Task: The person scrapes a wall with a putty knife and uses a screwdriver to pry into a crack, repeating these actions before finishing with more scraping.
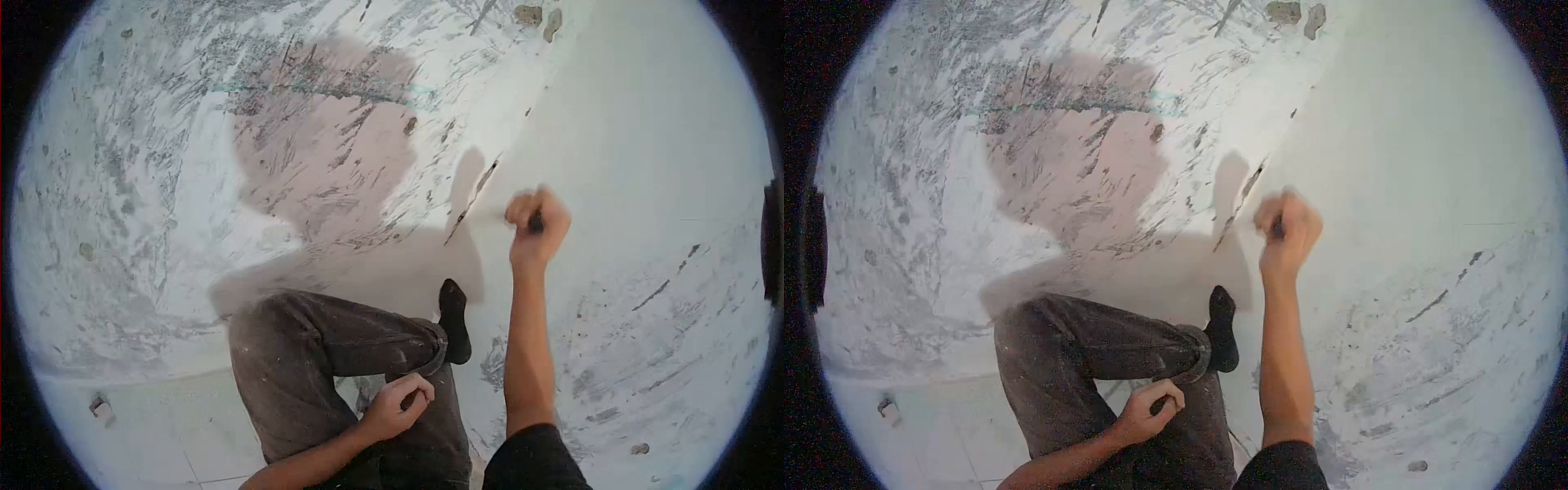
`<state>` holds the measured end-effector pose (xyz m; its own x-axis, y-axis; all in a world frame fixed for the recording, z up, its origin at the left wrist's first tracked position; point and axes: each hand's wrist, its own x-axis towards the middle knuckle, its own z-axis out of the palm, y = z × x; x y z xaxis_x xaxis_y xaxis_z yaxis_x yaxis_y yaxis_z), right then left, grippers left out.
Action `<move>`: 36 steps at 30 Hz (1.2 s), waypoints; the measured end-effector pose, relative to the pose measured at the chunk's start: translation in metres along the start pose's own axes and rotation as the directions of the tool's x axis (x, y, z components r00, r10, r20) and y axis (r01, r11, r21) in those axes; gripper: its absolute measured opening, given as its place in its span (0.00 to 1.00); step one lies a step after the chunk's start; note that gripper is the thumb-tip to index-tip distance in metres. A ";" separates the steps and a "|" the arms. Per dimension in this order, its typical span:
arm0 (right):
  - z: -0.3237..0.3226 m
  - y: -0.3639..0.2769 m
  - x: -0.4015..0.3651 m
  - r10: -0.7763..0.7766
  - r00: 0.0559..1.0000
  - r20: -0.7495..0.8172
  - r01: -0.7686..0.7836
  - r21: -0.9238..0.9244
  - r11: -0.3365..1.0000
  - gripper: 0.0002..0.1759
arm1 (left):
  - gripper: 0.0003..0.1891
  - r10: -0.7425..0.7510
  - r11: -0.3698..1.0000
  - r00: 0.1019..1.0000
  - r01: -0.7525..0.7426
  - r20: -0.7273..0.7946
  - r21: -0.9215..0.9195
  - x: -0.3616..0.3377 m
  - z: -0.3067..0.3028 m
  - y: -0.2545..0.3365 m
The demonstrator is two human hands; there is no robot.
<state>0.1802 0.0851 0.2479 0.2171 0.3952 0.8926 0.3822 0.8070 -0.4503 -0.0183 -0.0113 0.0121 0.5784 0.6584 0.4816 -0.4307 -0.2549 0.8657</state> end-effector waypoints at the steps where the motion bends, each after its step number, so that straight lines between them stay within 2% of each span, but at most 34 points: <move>1: -0.010 0.000 -0.028 0.058 0.998 0.032 -0.057 -0.020 0.998 0.27 | 0.04 -0.006 1.000 1.000 0.007 -0.009 0.008 0.001 0.001 0.000; 3: -0.038 -0.005 -0.080 0.213 0.976 0.036 -0.203 -0.180 0.962 0.29 | 0.03 -0.005 1.000 1.000 0.005 0.010 0.003 0.001 0.002 0.001; 6: -0.076 0.000 -0.140 0.235 0.972 0.027 -0.229 -0.132 0.964 0.28 | 0.03 -0.120 0.993 0.991 0.119 0.057 0.021 -0.001 0.004 0.003; 8: -0.099 0.002 -0.172 0.332 0.922 -0.198 -0.319 0.098 0.943 0.26 | 0.04 -0.081 0.993 0.995 0.076 0.052 0.093 -0.001 0.007 -0.001; 9: -0.108 0.003 -0.187 0.331 0.919 -0.216 -0.313 0.115 0.943 0.26 | 0.04 -0.035 0.989 0.998 0.027 0.047 0.146 -0.001 0.008 -0.004; 11: -0.121 0.003 -0.213 0.275 0.882 -0.383 -0.269 0.070 0.961 0.24 | 0.04 -0.037 0.984 0.997 0.025 0.066 0.177 0.000 0.010 -0.006; 13: -0.131 -0.004 -0.227 0.248 0.864 -0.438 -0.244 0.065 0.968 0.20 | 0.05 -0.044 0.977 0.995 0.026 0.084 0.211 0.002 0.011 -0.013; 14: -0.136 -0.014 -0.234 0.225 0.879 -0.421 -0.314 -0.155 0.937 0.21 | 0.05 -0.042 0.977 0.996 0.024 0.078 0.214 0.001 0.011 -0.020; 15: -0.138 -0.027 -0.242 0.218 0.890 -0.400 -0.373 -0.366 0.852 0.21 | 0.05 -0.045 0.976 0.996 0.028 0.072 0.215 0.000 0.011 -0.025; 16: -0.137 -0.045 -0.244 0.162 0.910 -0.380 -0.358 -0.528 0.770 0.18 | 0.06 -0.112 0.969 0.991 0.094 0.069 0.230 -0.001 0.010 -0.024; 17: -0.142 -0.057 -0.255 0.178 0.896 -0.408 -0.385 -0.510 0.769 0.18 | 0.06 -0.138 0.961 0.987 0.114 0.081 0.252 -0.001 0.009 -0.023; 19: -0.156 -0.077 -0.276 0.463 0.817 -0.344 -0.573 -0.390 0.721 0.09 | 0.05 -0.075 0.972 0.997 0.067 0.027 0.223 0.004 0.010 -0.018; 20: -0.158 -0.089 -0.283 0.443 0.842 -0.308 -0.538 -0.537 0.650 0.07 | 0.05 -0.053 0.977 0.998 0.049 0.018 0.206 0.003 0.009 -0.027; 21: -0.160 -0.093 -0.293 0.451 0.832 -0.324 -0.555 -0.523 0.647 0.07 | 0.05 -0.069 0.974 0.997 0.062 0.028 0.219 0.003 0.008 -0.025; 23: -0.166 -0.100 -0.316 0.593 0.753 -0.287 -0.629 -0.578 0.519 0.12 | 0.05 -0.099 0.978 0.995 0.092 0.025 0.187 0.003 0.007 -0.023; 24: -0.169 -0.098 -0.331 0.705 0.630 -0.324 -0.759 -0.448 0.472 0.20 | 0.05 -0.097 0.976 0.995 0.092 0.016 0.197 0.003 0.007 -0.024; 25: -0.171 -0.093 -0.346 0.716 0.613 -0.334 -0.774 -0.435 0.460 0.20 | 0.05 -0.118 0.973 0.993 0.112 0.022 0.204 0.004 0.008 -0.020; 27: -0.168 -0.086 -0.362 0.751 0.623 -0.220 -0.698 -0.591 0.405 0.28 | 0.05 -0.126 0.967 0.992 0.117 0.029 0.228 0.005 0.010 -0.011; 28: -0.161 -0.085 -0.361 0.733 0.624 -0.269 -0.733 -0.526 0.431 0.33 | 0.06 -0.130 0.972 0.991 0.121 0.032 0.204 0.003 0.009 -0.017; 29: -0.157 -0.083 -0.355 0.735 0.622 -0.270 -0.736 -0.522 0.432 0.33 | 0.06 -0.133 0.970 0.991 0.123 0.033 0.207 0.005 0.009 -0.018; 31: -0.141 -0.083 -0.330 0.693 0.600 -0.399 -0.783 -0.473 0.405 0.33 | 0.06 -0.132 0.975 0.991 0.125 0.023 0.185 0.004 0.008 -0.019; 33: -0.128 -0.072 -0.302 0.592 0.721 -0.362 -0.692 -0.419 0.587 0.33 | 0.06 -0.140 0.972 0.989 0.130 0.039 0.195 0.003 0.007 -0.022; 34: -0.119 -0.065 -0.282 0.512 0.794 -0.326 -0.607 -0.450 0.654 0.33 | 0.06 -0.130 0.974 0.990 0.117 0.053 0.196 0.003 0.007 -0.023; 35: -0.108 -0.058 -0.262 0.425 0.858 -0.288 -0.513 -0.480 0.711 0.33 | 0.06 -0.134 0.972 0.989 0.119 0.062 0.202 0.003 0.007 -0.022; 36: -0.099 -0.053 -0.243 0.427 0.873 -0.236 -0.486 -0.489 0.724 0.32 | 0.06 -0.128 0.974 0.991 0.115 0.051 0.197 0.002 0.007 -0.022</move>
<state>0.1962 -0.0972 0.0526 0.5645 0.5857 0.5816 0.6107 0.1776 -0.7717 -0.0027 -0.0095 -0.0047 0.6632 0.6485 0.3736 -0.2165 -0.3115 0.9252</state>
